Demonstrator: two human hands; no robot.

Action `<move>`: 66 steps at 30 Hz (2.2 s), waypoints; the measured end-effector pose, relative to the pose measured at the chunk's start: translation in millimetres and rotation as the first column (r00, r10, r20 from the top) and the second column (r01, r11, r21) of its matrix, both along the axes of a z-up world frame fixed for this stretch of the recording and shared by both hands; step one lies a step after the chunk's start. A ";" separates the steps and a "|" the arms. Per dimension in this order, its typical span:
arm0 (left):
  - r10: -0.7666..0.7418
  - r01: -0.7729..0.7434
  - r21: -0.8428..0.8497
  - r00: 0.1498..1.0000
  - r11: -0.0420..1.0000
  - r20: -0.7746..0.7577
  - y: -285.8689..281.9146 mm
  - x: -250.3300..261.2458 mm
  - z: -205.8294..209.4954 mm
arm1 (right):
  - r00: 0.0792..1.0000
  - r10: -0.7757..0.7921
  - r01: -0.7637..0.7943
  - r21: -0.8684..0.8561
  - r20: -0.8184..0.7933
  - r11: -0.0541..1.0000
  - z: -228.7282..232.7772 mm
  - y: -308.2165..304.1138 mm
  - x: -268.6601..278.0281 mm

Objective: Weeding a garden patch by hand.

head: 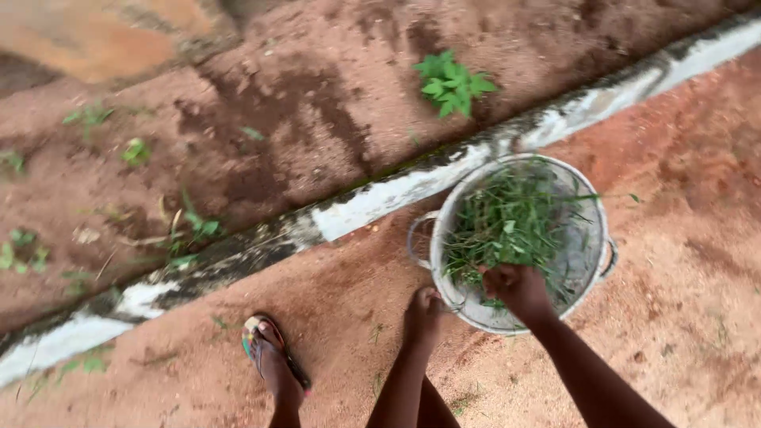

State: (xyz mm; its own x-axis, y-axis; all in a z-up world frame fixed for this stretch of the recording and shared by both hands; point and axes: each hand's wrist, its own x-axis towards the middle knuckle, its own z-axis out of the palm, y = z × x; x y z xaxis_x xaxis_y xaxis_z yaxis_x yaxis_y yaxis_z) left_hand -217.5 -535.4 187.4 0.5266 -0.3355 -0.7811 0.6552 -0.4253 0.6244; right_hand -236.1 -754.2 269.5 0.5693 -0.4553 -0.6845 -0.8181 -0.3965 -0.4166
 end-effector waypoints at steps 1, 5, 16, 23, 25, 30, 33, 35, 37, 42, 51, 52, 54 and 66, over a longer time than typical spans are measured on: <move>0.047 -0.046 0.076 0.999 0.996 -0.012 17.7 4.8 -5.6 | 0.992 0.102 -0.102 0.009 -0.076 0.995 6.2 25.7 14.7; 0.197 -0.182 0.314 0.980 0.932 -0.016 97.9 27.4 -40.3 | 0.900 0.295 -0.345 0.110 0.322 0.932 25.5 133.3 75.2; 0.264 -0.352 0.200 0.893 0.915 0.364 298.2 165.7 -11.4 | 0.780 0.545 -0.393 -0.437 0.307 0.809 -104.6 317.4 255.7; 0.256 -0.228 -0.117 0.859 0.967 0.443 334.5 251.3 -59.0 | 0.582 0.812 -0.342 -0.892 0.047 0.297 -224.4 375.1 289.9; 0.252 -0.213 -0.134 0.834 0.968 0.490 331.8 275.5 -94.2 | 0.664 0.748 -0.407 -0.829 0.019 0.383 -206.1 394.2 288.7; 0.142 -0.084 -0.121 0.747 0.989 0.649 317.8 328.1 -159.4 | 0.744 0.662 -0.366 -0.773 0.091 0.518 -202.9 400.8 287.2; -0.367 0.110 0.371 0.555 0.922 0.747 325.1 348.6 -197.2 | 0.687 0.725 -0.332 -0.864 0.053 0.377 -209.9 396.3 282.5; -0.684 0.386 0.626 0.644 0.678 0.343 339.8 369.1 -194.5 | 0.711 0.699 -0.334 -0.840 0.073 0.428 -207.1 397.6 286.9; -0.775 0.342 0.746 0.523 0.572 0.355 353.4 367.9 -227.1 | 0.712 0.697 -0.326 -0.839 0.085 0.435 -200.4 399.5 291.5; -0.943 0.351 0.903 0.299 0.249 0.144 384.9 371.0 -209.3 | 0.705 0.703 -0.317 -0.845 0.094 0.430 -197.4 403.7 290.3; -0.835 0.615 0.724 0.541 0.312 -0.100 370.9 360.4 -230.9 | 0.727 0.680 -0.328 -0.825 0.091 0.461 -197.0 404.0 292.0; -0.874 0.670 0.706 0.461 0.231 -0.153 370.8 364.2 -217.0 | 0.728 0.681 -0.330 -0.827 0.084 0.455 -198.5 403.0 291.1; -0.903 0.717 0.682 0.377 0.145 -0.205 375.4 367.2 -202.6 | 0.728 0.681 -0.333 -0.828 0.078 0.451 -198.8 402.5 289.6; -0.796 0.502 0.778 0.606 0.377 -0.005 447.2 376.6 -154.3 | 0.710 0.699 -0.324 -0.841 0.086 0.433 -200.2 402.0 289.1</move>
State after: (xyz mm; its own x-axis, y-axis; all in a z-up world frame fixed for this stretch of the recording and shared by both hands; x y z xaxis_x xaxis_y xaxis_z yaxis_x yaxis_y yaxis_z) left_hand 159.1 -88.3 33.2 0.6330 -0.1756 -0.7540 -0.2023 -0.9776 0.0578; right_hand 53.0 -352.2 69.3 0.9796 -0.1892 0.0671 -0.1922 -0.9805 0.0409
